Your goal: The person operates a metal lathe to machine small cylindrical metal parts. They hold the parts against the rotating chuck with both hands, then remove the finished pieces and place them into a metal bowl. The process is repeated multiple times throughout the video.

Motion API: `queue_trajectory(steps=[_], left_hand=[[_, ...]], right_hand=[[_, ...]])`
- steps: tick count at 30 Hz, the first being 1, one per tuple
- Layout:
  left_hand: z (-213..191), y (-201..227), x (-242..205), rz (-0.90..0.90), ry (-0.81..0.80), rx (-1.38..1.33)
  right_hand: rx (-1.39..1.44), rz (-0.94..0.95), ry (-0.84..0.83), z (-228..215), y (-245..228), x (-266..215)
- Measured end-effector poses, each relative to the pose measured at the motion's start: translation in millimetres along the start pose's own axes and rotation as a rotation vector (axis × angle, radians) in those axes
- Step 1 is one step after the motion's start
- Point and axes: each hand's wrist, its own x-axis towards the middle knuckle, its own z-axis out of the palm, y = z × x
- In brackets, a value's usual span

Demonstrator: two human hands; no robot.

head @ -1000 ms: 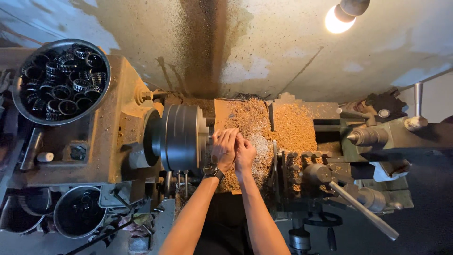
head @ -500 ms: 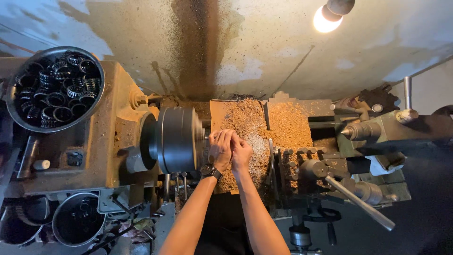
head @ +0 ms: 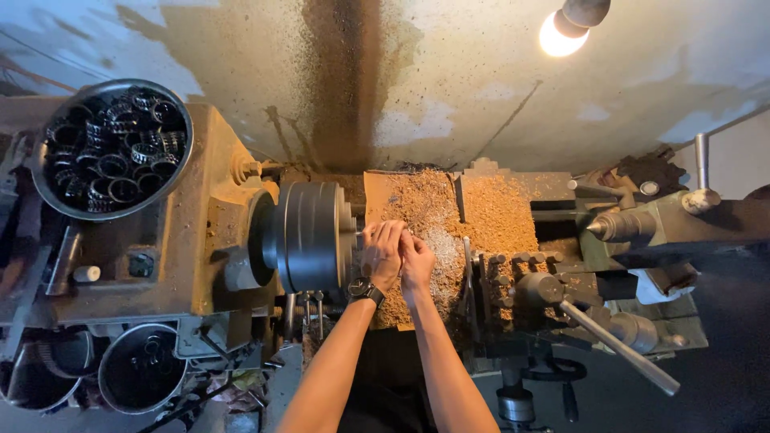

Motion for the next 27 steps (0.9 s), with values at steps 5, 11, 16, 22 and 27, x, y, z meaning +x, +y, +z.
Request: queue_trajectory(steps=[5,11,16,22,27], left_hand=[[-9.7,5.2,5.5,-0.002,-0.033,-0.003],[-2.0,-3.1,-1.3,0.025,-0.005,-0.001],[6.2,-8.0,-0.9,-0.006,-0.017,0.005],[1.6,-4.7,-3.6,-0.008,-0.031,-0.008],[-4.6,-0.7,3.0,-0.017,-0.058,-0.007]], right_hand=[[0.218,0.064,-0.096,-0.5,-3.0,0.9],[-0.044,0.006,-0.047,-2.8,12.8,6.0],[0.155,0.043,-0.095,4.9,-4.7,-3.3],[0.056,0.044,-0.012,9.8,-4.1,-3.9],[0.109,-0.006,-0.068,7.6,-3.0,-3.7]])
